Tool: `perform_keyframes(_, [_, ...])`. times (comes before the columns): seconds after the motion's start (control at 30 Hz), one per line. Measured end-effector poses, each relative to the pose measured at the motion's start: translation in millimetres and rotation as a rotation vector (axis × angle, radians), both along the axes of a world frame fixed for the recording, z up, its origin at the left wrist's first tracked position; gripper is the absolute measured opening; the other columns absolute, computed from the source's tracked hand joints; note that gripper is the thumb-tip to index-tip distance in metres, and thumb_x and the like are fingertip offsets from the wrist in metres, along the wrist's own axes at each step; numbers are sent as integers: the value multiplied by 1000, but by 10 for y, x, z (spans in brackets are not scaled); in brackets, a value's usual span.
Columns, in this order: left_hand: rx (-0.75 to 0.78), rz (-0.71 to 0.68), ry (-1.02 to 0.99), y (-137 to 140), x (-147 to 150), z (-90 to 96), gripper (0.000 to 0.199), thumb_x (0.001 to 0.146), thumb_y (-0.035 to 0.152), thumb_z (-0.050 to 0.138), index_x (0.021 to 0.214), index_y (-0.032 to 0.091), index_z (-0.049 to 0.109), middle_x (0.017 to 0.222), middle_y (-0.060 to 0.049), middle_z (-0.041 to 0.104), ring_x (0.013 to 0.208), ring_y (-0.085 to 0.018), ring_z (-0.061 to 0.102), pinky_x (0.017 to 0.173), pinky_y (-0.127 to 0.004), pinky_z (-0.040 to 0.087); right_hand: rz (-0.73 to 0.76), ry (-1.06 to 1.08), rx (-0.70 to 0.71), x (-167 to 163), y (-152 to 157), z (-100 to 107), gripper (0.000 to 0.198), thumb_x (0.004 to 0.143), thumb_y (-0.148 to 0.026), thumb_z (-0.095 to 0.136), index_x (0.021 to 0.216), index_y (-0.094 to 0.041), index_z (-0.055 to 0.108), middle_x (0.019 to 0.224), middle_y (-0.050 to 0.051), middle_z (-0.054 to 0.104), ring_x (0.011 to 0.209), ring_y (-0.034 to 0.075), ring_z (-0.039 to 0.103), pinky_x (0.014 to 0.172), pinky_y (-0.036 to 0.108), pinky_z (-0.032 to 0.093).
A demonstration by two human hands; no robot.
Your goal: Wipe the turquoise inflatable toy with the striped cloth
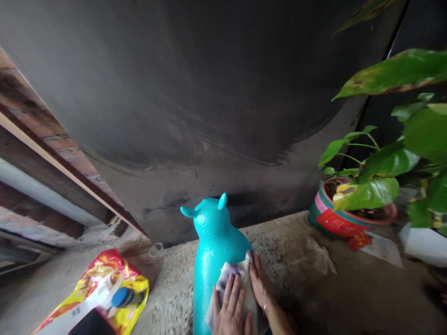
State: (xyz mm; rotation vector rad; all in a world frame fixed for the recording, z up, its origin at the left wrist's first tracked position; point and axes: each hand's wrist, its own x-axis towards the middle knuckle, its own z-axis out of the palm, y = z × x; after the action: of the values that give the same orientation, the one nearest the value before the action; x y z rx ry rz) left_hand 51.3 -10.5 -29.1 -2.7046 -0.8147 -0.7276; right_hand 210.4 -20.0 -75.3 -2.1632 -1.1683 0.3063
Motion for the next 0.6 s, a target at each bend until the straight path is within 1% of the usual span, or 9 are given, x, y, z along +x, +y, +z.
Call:
perform_keyframes(0.07, [2, 69, -34, 12, -27, -210, 62, 79, 29, 48, 140, 25, 40, 131, -3, 61, 146, -18, 15, 120, -49, 10, 87, -11, -5, -20, 287, 144, 47, 89, -27, 31, 131, -25, 53, 146, 3, 40, 135, 22, 36, 106, 39, 38])
perform_keyframes(0.13, [5, 129, -38, 17, -56, -356, 63, 79, 29, 48, 141, 25, 40, 130, -2, 61, 145, -17, 14, 119, -46, 17, 169, -38, -8, -82, 502, 306, 55, 88, -25, 34, 143, -30, 35, 154, 0, 24, 141, 23, 24, 112, 48, 28])
perform_keyframes(0.2, [2, 159, -35, 27, -76, -422, 61, 78, 28, 48, 138, 24, 43, 130, -3, 61, 146, -18, 13, 119, -45, 20, 250, -89, -38, -139, 614, 422, 61, 88, -25, 35, 147, -33, 22, 156, -1, 14, 143, 23, 16, 113, 53, 22])
perform_keyframes(0.27, [13, 145, -46, 50, -79, -425, 57, 77, 28, 48, 134, 23, 50, 129, -4, 62, 146, -18, 13, 119, -46, 17, 244, -151, -97, -169, 613, 434, 61, 90, -26, 32, 148, -32, 18, 157, 0, 12, 143, 24, 16, 111, 54, 26])
perform_keyframes(0.33, [47, 108, -83, 79, -68, -389, 53, 76, 29, 48, 128, 22, 55, 125, -6, 65, 146, -18, 13, 120, -46, 11, 147, -200, -143, -171, 496, 329, 57, 91, -25, 31, 147, -30, 24, 156, 2, 18, 142, 24, 20, 108, 50, 34])
perform_keyframes(0.37, [68, 86, -109, 90, -59, -363, 51, 76, 30, 48, 125, 21, 57, 122, -7, 66, 146, -18, 13, 120, -46, 8, 91, -218, -154, -166, 396, 244, 55, 90, -24, 31, 145, -29, 31, 154, 3, 24, 141, 24, 24, 106, 46, 38])
perform_keyframes(0.43, [94, 45, -165, 96, -44, -298, 48, 75, 30, 49, 120, 20, 61, 119, -9, 68, 145, -18, 16, 120, -45, 5, 44, -232, -171, -168, 120, 50, 50, 87, -19, 34, 134, -26, 50, 147, 5, 39, 136, 24, 35, 100, 40, 45])
perform_keyframes(0.53, [74, -11, -209, 52, -41, -181, 44, 74, 29, 50, 115, 23, 63, 125, -7, 65, 143, -21, 24, 120, -49, 7, -41, -244, -201, -251, -399, -186, 41, 82, -18, 39, 112, -21, 66, 123, 11, 62, 113, 27, 59, 91, 40, 52])
perform_keyframes(0.6, [62, -69, -197, 13, -47, -103, 42, 75, 30, 50, 114, 26, 63, 130, -4, 61, 142, -23, 27, 119, -53, 5, -93, -257, -193, -364, -710, -255, 36, 81, -22, 41, 103, -22, 70, 111, 12, 68, 103, 28, 64, 89, 39, 53])
